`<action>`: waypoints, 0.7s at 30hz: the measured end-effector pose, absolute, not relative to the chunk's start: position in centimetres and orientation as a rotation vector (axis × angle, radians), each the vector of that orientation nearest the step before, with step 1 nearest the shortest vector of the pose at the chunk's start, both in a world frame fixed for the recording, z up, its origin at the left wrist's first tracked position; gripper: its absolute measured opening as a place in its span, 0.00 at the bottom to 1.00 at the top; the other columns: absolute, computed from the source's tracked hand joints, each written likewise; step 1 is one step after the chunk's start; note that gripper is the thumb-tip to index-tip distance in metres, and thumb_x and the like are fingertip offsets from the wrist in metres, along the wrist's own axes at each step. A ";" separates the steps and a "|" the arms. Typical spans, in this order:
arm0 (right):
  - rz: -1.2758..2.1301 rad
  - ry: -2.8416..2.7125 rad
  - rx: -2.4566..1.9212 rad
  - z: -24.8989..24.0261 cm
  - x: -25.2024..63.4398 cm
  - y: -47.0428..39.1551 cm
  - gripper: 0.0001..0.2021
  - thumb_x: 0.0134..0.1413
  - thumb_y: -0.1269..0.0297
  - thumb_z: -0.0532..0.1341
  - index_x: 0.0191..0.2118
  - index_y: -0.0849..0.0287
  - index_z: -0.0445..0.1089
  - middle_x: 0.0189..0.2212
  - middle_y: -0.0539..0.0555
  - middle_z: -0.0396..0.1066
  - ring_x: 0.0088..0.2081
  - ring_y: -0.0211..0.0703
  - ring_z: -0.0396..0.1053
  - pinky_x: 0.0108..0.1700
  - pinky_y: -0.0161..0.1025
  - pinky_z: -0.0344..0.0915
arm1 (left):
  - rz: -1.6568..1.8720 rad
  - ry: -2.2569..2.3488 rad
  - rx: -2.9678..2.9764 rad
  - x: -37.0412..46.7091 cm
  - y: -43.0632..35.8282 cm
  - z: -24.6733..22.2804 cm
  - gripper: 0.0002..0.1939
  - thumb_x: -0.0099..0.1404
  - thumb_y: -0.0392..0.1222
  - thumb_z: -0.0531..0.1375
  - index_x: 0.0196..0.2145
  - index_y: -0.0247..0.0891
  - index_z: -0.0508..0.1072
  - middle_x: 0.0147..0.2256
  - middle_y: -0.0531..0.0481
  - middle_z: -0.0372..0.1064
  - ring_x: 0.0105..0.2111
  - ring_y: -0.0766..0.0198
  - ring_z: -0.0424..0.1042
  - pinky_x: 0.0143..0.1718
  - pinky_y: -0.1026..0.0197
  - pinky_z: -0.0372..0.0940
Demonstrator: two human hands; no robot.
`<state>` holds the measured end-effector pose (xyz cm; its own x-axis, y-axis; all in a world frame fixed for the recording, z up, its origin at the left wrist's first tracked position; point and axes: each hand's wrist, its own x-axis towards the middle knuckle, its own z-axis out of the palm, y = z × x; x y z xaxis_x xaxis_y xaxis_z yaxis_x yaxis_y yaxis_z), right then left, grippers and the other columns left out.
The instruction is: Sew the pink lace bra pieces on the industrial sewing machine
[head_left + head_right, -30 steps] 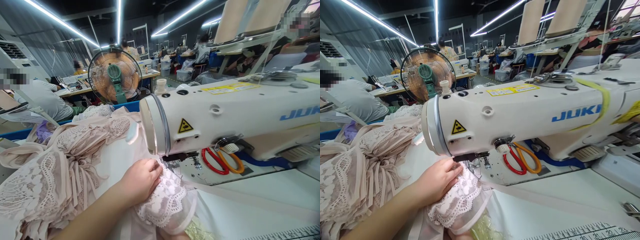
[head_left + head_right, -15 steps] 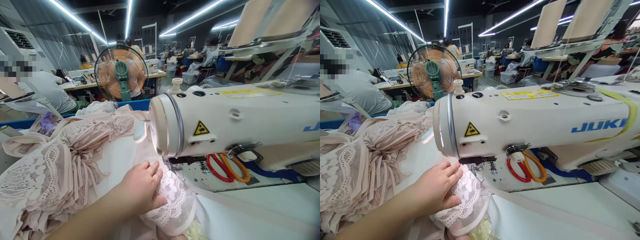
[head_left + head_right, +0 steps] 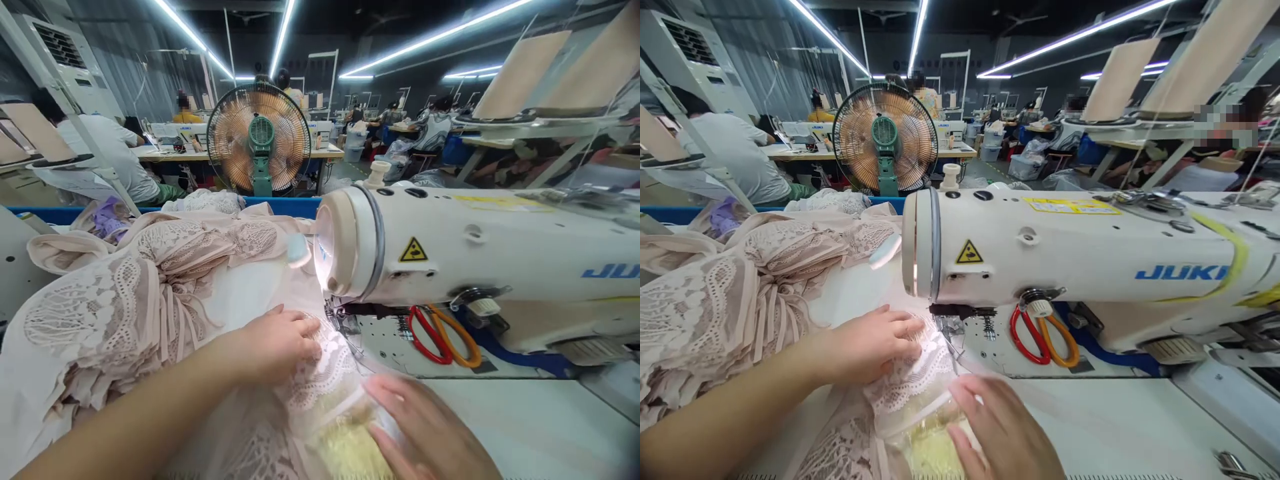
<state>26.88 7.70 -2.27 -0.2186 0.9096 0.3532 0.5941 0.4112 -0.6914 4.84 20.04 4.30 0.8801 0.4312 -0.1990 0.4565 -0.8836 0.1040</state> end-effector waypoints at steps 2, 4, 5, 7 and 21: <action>0.026 -2.276 -1.180 -2.1 28.1 9.4 0.19 0.54 0.70 0.59 0.53 0.53 0.66 0.51 0.56 0.69 0.50 0.51 0.65 0.50 0.45 0.64 | -0.237 0.632 2.912 6.0 19.0 4.3 0.12 0.54 0.31 0.59 0.38 0.35 0.73 0.48 0.45 0.68 0.46 0.56 0.67 0.50 0.56 0.61; -0.115 -2.407 -1.119 -2.2 28.4 10.6 0.15 0.55 0.72 0.55 0.49 0.57 0.68 0.46 0.57 0.72 0.46 0.48 0.67 0.45 0.43 0.66 | -0.199 0.701 2.907 7.3 17.7 4.0 0.08 0.57 0.35 0.57 0.35 0.32 0.72 0.41 0.43 0.70 0.39 0.59 0.69 0.44 0.60 0.65; -0.070 -2.402 -1.138 -2.3 28.4 11.0 0.13 0.56 0.73 0.53 0.45 0.58 0.69 0.41 0.56 0.73 0.42 0.46 0.68 0.42 0.41 0.67 | -0.160 0.778 2.906 7.9 17.1 3.6 0.09 0.60 0.38 0.55 0.35 0.31 0.72 0.38 0.43 0.70 0.37 0.58 0.69 0.40 0.60 0.65; 0.048 -2.367 -1.204 -2.6 28.1 11.1 0.12 0.55 0.76 0.51 0.38 0.58 0.70 0.34 0.54 0.71 0.36 0.43 0.66 0.36 0.38 0.65 | -0.039 0.906 2.936 8.5 16.1 2.6 0.16 0.64 0.47 0.53 0.36 0.30 0.71 0.35 0.41 0.70 0.36 0.56 0.68 0.38 0.57 0.65; -0.429 -2.272 -0.999 -3.5 26.5 10.9 0.13 0.54 0.76 0.48 0.38 0.62 0.69 0.40 0.58 0.74 0.44 0.46 0.69 0.43 0.39 0.67 | 0.128 0.959 3.007 8.7 15.3 0.7 0.24 0.60 0.56 0.55 0.41 0.30 0.71 0.40 0.39 0.68 0.39 0.53 0.65 0.37 0.54 0.65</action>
